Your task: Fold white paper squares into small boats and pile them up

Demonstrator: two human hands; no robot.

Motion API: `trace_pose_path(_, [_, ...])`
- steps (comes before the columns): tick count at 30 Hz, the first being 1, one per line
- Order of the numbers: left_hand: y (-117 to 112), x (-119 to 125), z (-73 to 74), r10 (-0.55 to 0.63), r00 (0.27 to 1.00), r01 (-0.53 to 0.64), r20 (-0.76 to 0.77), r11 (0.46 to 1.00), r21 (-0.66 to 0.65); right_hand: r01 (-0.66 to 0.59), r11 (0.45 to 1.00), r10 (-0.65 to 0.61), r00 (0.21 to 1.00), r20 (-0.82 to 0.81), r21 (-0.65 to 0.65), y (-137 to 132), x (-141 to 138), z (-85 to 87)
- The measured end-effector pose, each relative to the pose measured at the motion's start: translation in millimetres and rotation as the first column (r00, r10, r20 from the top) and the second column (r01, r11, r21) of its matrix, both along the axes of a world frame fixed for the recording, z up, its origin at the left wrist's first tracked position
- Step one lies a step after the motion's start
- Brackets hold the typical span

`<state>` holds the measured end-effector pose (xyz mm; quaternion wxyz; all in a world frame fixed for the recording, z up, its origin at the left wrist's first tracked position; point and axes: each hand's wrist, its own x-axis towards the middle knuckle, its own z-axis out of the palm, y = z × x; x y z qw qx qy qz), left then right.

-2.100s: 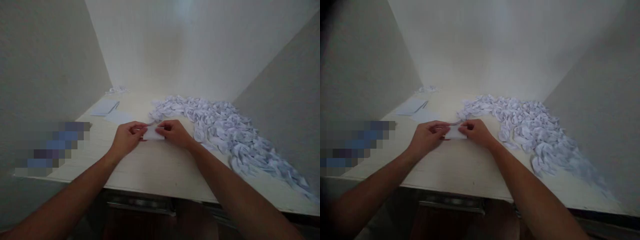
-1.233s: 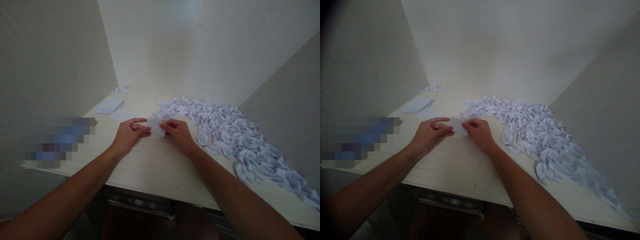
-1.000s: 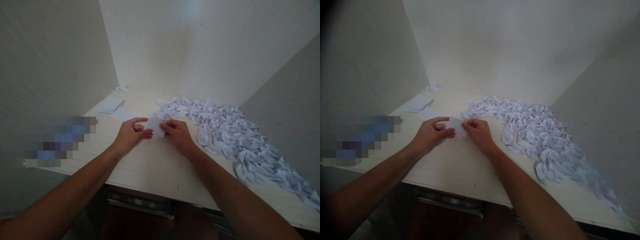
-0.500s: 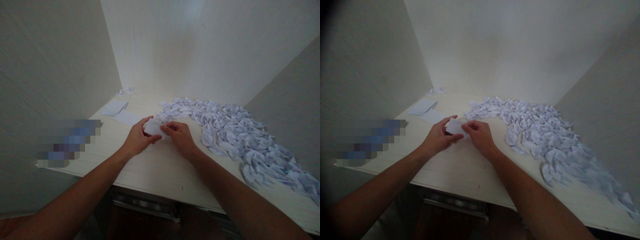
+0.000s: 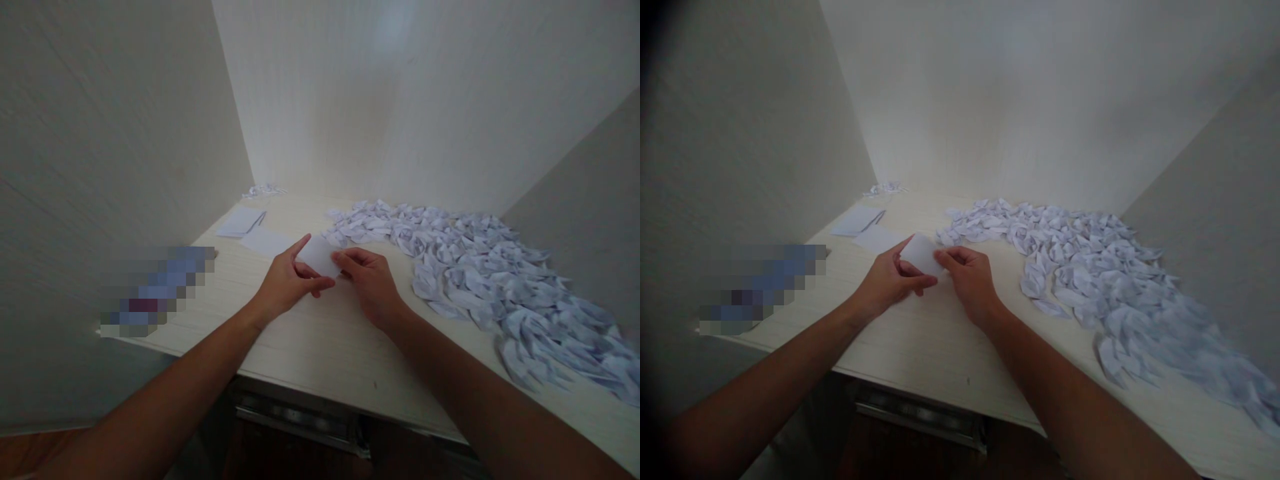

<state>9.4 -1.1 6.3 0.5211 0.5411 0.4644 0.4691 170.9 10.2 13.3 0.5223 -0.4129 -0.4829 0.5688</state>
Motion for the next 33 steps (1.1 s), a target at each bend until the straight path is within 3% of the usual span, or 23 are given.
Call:
trace_pose_path(10, [3.1, -3.7, -4.0, 0.012, 0.99, -0.014, 0.138, 1.0, 0.012, -0.002, 1.0, 0.001, 0.99, 0.139, 0.012, 9.1, 12.5, 1.6])
trace_pose_path(17, [5.7, -7.2, -11.7, 0.008, 0.995, -0.01, 0.098, 1.0, 0.017, -0.087, 0.996, 0.086, 0.982, 0.166, -0.006, 15.9, 21.1, 1.3])
trace_pose_path(24, [5.1, -4.9, -13.5, 0.012, 1.0, -0.013, 0.005, 0.983, 0.184, -0.105, 0.994, 0.104, 0.977, 0.186, -0.007, 17.5, 20.9, -2.3])
trace_pose_path(29, [4.1, -7.6, -16.7, 0.055, 0.992, -0.007, -0.114, 0.925, 0.38, -0.065, 0.996, 0.07, 0.993, 0.093, -0.054, 16.8, 21.6, -0.7])
trace_pose_path(33, [2.9, -8.7, -16.6, 0.075, 0.99, -0.014, -0.121, 0.897, 0.443, -0.107, 0.99, 0.112, 0.992, 0.056, -0.091, 16.0, 23.0, 1.2])
